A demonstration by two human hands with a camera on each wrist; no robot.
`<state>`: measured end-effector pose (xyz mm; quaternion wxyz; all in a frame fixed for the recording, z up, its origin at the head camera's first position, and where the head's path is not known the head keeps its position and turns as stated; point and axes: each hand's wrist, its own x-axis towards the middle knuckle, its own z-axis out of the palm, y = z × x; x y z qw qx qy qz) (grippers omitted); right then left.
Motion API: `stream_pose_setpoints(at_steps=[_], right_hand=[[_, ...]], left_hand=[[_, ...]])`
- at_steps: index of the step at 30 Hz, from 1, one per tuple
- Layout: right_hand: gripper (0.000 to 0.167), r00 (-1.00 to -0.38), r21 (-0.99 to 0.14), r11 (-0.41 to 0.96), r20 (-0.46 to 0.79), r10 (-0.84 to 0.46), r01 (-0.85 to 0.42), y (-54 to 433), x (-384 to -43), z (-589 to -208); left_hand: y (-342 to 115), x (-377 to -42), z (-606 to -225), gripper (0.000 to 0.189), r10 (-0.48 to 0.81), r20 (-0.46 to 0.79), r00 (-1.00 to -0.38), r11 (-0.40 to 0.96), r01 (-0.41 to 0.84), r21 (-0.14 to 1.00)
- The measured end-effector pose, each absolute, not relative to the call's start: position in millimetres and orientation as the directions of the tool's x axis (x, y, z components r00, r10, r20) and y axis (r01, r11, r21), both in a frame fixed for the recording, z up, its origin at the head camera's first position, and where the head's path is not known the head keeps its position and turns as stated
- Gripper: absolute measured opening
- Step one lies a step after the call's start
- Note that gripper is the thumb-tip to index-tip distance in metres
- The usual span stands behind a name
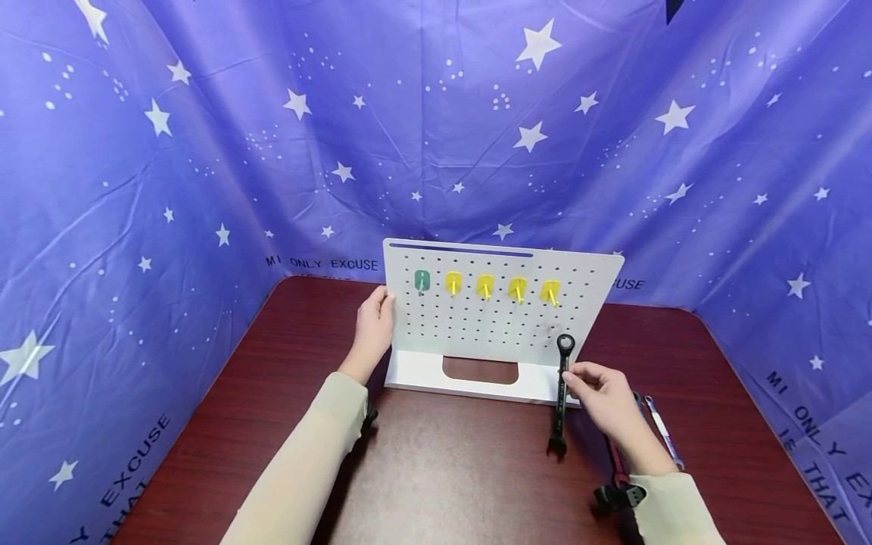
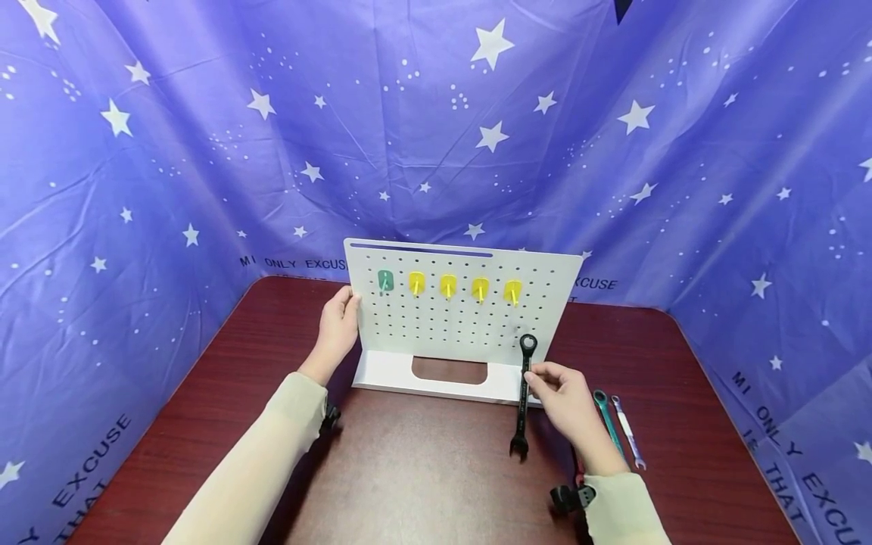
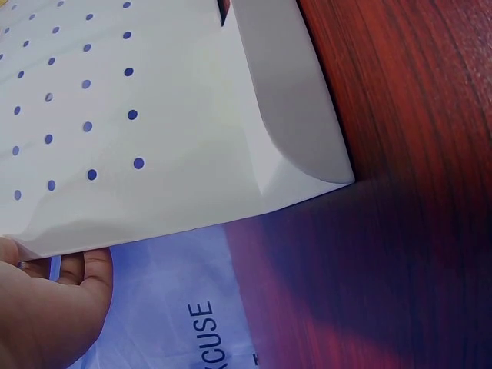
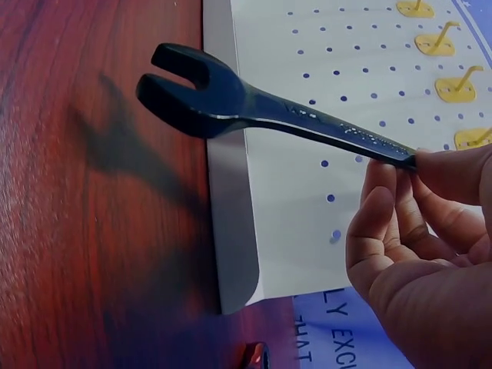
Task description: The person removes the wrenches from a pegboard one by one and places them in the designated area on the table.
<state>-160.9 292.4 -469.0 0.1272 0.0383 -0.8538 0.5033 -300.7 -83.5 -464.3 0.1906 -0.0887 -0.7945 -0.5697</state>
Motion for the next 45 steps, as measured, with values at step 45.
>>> stream_pose_setpoints(at_steps=[45], right_hand=[[0.022, -0.976, -0.827, 0.553, 0.189, 0.109, -0.099, 337, -145, -464]], left_hand=[[-82, -300, -463, 0.016, -0.092, 0.415, -0.905, 0.346, 0.362, 0.866]])
